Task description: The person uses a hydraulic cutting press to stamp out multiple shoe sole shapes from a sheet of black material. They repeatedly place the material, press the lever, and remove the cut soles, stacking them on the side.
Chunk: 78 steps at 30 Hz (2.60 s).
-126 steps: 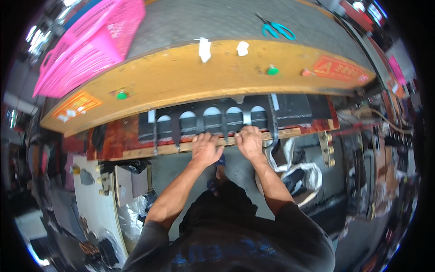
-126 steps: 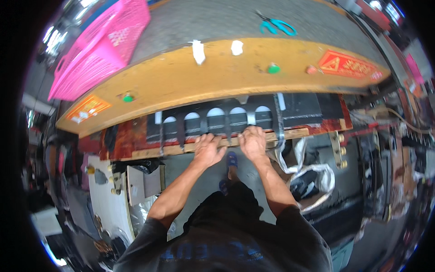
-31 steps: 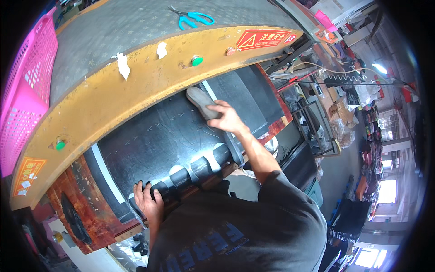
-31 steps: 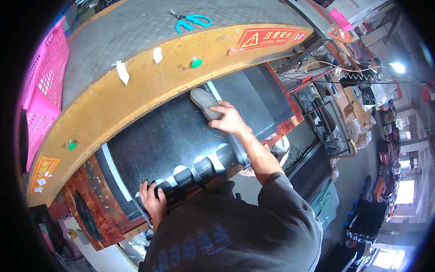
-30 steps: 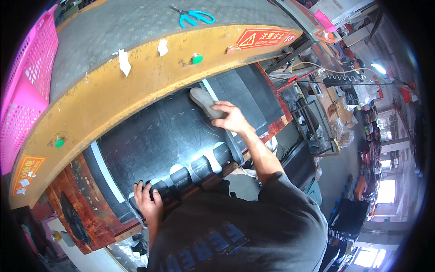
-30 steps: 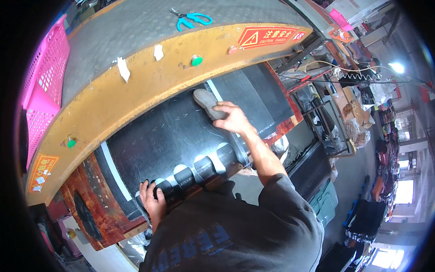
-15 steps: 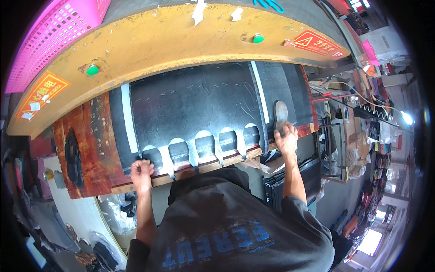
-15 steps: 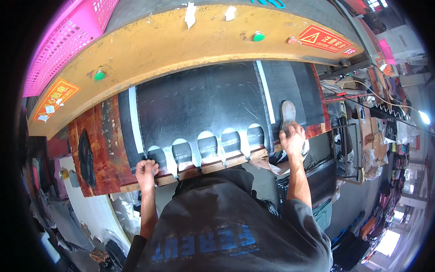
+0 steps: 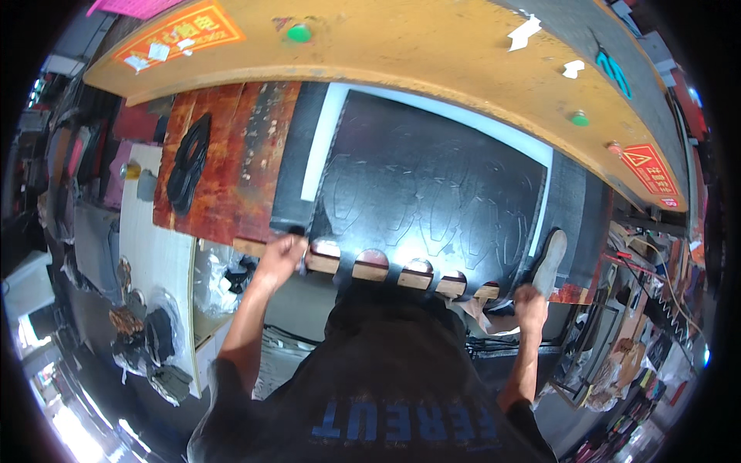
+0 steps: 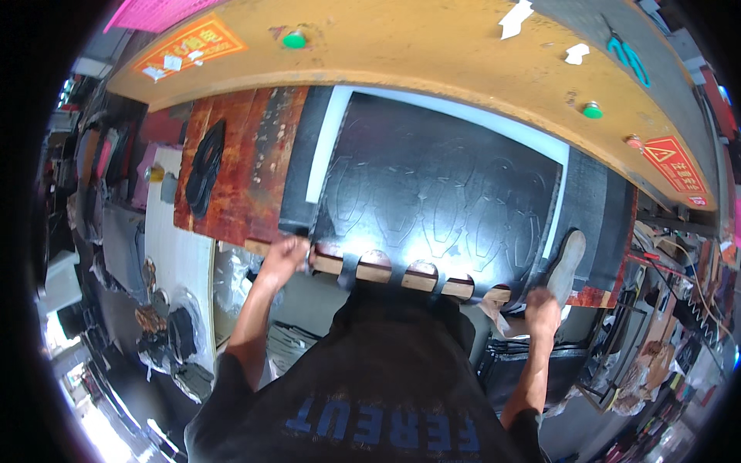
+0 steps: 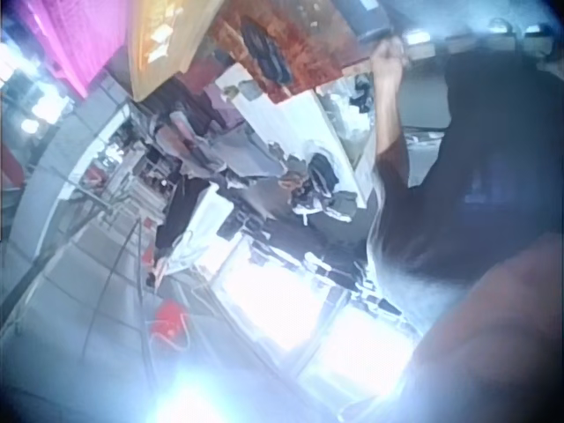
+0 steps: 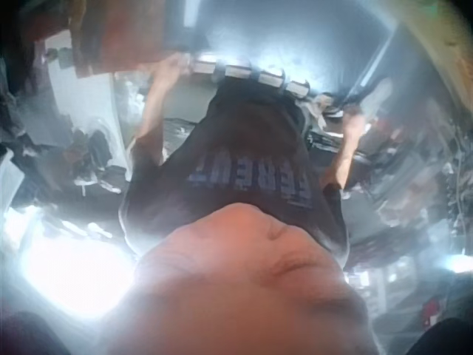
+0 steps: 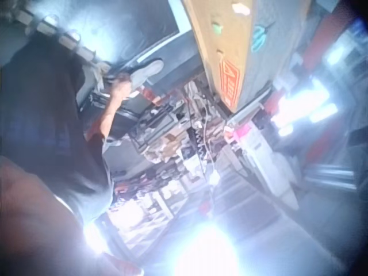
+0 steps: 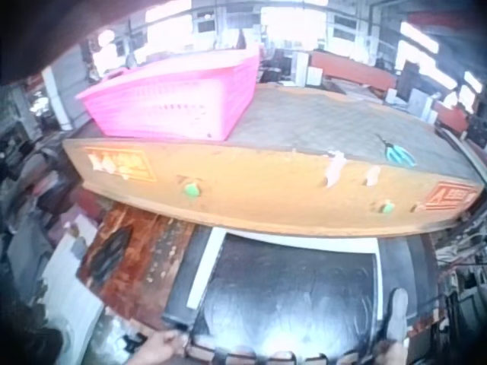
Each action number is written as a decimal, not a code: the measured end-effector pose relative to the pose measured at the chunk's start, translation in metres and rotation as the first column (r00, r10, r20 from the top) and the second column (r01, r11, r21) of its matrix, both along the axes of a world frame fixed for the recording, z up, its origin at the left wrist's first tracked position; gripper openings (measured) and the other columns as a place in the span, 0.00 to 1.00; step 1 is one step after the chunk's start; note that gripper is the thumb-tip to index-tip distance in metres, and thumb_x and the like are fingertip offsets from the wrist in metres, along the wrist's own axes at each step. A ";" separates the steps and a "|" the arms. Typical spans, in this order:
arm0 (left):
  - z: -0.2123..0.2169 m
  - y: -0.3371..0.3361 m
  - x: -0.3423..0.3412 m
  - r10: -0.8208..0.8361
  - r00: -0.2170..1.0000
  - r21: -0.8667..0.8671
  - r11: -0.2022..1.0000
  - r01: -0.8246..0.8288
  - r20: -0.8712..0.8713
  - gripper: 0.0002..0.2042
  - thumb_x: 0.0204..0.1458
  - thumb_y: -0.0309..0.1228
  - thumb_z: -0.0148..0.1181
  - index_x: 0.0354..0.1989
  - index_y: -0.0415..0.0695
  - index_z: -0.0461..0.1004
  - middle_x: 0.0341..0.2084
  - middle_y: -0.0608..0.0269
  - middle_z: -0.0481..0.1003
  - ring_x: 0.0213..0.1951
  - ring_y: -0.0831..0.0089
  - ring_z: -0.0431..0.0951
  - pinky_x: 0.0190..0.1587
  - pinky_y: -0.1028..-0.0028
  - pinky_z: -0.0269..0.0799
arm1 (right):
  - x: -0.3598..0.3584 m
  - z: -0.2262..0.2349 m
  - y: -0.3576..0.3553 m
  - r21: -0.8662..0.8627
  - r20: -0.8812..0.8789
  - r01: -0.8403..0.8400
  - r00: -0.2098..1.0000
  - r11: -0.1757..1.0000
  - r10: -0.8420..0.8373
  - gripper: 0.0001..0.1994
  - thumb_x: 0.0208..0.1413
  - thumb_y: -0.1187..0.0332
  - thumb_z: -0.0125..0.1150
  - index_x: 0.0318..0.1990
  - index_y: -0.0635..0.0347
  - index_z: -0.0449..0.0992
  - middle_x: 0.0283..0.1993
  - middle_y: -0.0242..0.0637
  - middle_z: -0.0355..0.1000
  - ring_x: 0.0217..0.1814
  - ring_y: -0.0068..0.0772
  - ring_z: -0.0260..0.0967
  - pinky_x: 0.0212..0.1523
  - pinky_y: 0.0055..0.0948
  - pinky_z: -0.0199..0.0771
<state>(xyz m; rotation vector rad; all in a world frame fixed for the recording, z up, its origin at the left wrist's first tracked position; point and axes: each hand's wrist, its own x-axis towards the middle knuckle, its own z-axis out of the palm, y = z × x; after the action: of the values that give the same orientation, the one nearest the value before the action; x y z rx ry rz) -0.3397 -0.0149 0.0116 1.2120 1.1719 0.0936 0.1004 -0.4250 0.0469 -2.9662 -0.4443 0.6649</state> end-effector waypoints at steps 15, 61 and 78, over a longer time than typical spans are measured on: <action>-0.012 0.035 0.054 0.125 0.974 -0.329 0.943 -0.057 0.189 0.16 0.73 0.44 0.56 0.52 0.43 0.80 0.46 0.62 0.82 0.47 0.69 0.83 0.47 0.65 0.85 | -0.159 -0.035 0.354 0.457 0.223 -0.880 0.257 0.132 0.940 0.35 0.52 0.74 0.67 0.72 0.51 0.72 0.77 0.44 0.65 0.84 0.53 0.54 0.83 0.56 0.50; -0.014 -0.033 0.209 -0.024 0.960 -0.642 0.739 0.205 0.279 0.14 0.59 0.40 0.64 0.24 0.47 0.75 0.17 0.65 0.75 0.25 0.67 0.84 0.20 0.78 0.66 | 0.000 -0.003 0.219 0.374 0.146 -0.926 0.115 0.052 0.983 0.41 0.44 0.67 0.79 0.71 0.57 0.72 0.81 0.45 0.60 0.86 0.52 0.51 0.85 0.55 0.48; 0.030 -0.134 0.280 -0.247 0.961 -0.237 0.948 0.213 -0.126 0.14 0.63 0.36 0.60 0.39 0.35 0.79 0.32 0.59 0.79 0.36 0.66 0.89 0.24 0.74 0.77 | 0.132 0.077 0.183 0.764 0.394 -0.640 0.560 0.079 0.729 0.24 0.59 0.72 0.69 0.65 0.60 0.79 0.70 0.43 0.76 0.77 0.45 0.68 0.75 0.42 0.68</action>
<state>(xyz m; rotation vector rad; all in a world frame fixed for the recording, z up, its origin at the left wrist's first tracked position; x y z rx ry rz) -0.0593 -0.1487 0.0417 1.1636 1.1317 -0.3059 0.2321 -0.2417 0.1241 -1.5468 -1.6686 0.3711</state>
